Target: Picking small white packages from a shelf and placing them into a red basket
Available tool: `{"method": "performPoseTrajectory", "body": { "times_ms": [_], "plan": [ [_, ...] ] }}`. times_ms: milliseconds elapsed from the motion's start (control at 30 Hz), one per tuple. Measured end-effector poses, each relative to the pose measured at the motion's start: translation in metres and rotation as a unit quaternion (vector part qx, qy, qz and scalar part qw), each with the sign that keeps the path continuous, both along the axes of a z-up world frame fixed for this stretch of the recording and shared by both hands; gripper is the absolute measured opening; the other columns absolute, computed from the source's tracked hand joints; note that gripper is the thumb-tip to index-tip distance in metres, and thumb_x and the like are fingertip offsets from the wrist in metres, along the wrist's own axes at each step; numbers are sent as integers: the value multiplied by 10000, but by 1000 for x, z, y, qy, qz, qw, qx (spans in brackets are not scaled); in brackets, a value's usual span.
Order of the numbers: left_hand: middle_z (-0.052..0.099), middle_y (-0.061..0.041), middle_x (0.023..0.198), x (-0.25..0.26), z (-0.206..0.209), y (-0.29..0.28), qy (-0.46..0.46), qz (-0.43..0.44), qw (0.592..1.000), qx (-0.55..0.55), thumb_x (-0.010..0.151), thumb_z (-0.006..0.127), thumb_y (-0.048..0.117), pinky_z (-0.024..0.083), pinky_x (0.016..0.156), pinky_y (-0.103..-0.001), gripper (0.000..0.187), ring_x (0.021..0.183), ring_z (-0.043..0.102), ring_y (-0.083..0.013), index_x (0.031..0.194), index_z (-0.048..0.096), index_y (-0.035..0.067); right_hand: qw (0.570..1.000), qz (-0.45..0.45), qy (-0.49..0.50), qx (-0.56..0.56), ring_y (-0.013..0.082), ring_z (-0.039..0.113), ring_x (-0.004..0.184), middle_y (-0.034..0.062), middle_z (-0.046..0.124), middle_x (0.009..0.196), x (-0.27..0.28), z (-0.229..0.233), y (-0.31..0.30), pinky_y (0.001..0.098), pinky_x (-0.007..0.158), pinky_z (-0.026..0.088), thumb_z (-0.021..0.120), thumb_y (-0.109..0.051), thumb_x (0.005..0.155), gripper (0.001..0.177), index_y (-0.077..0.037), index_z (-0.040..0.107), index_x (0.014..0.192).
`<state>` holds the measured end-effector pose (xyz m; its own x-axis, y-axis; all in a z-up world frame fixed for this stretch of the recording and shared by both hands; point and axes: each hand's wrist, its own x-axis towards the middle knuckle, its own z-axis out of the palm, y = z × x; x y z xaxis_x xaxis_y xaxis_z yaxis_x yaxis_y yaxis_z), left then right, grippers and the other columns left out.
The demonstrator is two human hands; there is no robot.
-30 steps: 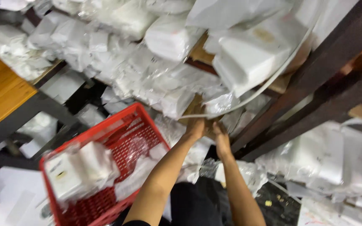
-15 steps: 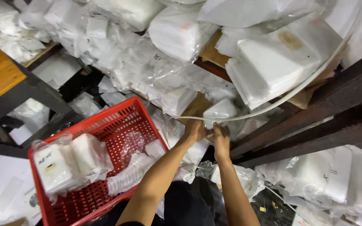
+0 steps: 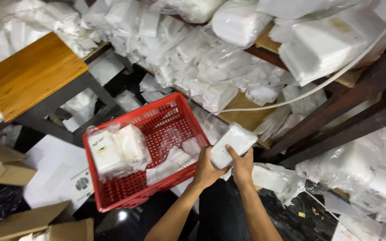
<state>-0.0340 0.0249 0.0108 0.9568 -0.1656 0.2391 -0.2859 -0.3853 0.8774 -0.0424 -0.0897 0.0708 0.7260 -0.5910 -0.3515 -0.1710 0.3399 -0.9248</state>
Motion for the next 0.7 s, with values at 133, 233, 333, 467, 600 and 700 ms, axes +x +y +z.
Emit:
{"method": "performPoseTrajectory", "body": {
  "times_ms": [133,233,333,467,600,700],
  "plan": [
    [481,-254,1376,-24,54,60,63,12,996,-62,610,914,249,482,1037,-540,993,1288,511,-459,1428,382,65,982,151,-111,-38,280,503,1169,214,570,1249,-11,-32,35,438,993,459,923,-37,657,888,33,444,1401],
    [428,-299,1485,-35,80,113,112,3,991,-77,640,894,169,421,1138,-560,1175,1374,446,-481,1549,164,21,950,272,-150,-44,233,541,1074,134,613,1158,-12,-34,66,419,959,486,964,7,583,877,15,526,1343],
    [463,-259,1476,-39,82,157,105,-13,992,-70,630,928,155,399,1149,-538,1214,1383,447,-459,1574,176,22,914,369,-169,-27,221,575,1022,96,636,1110,-10,-24,97,409,920,518,968,53,555,867,-6,564,1319],
    [486,-292,1425,-44,45,191,85,-8,992,-88,666,909,79,350,1166,-526,1035,1390,437,-445,1518,333,-33,880,443,-162,-53,215,586,1037,96,651,1115,-3,-56,129,375,939,499,1035,-10,496,952,-52,567,1325],
    [541,-269,1381,-41,-10,205,67,1,986,-150,676,882,30,371,1137,-519,974,1361,479,-406,1489,351,-40,869,471,-148,-42,166,574,1093,69,670,1172,-10,-46,136,350,980,493,1024,22,498,1011,-116,562,1387],
    [557,-263,1320,-41,-18,207,92,-9,976,-195,621,884,-18,434,1084,-490,1002,1280,533,-398,1476,361,-35,858,489,-139,-71,236,561,1210,141,636,1267,-14,-58,135,393,1049,464,1037,-42,520,1036,-90,516,1415]
  ]
}}
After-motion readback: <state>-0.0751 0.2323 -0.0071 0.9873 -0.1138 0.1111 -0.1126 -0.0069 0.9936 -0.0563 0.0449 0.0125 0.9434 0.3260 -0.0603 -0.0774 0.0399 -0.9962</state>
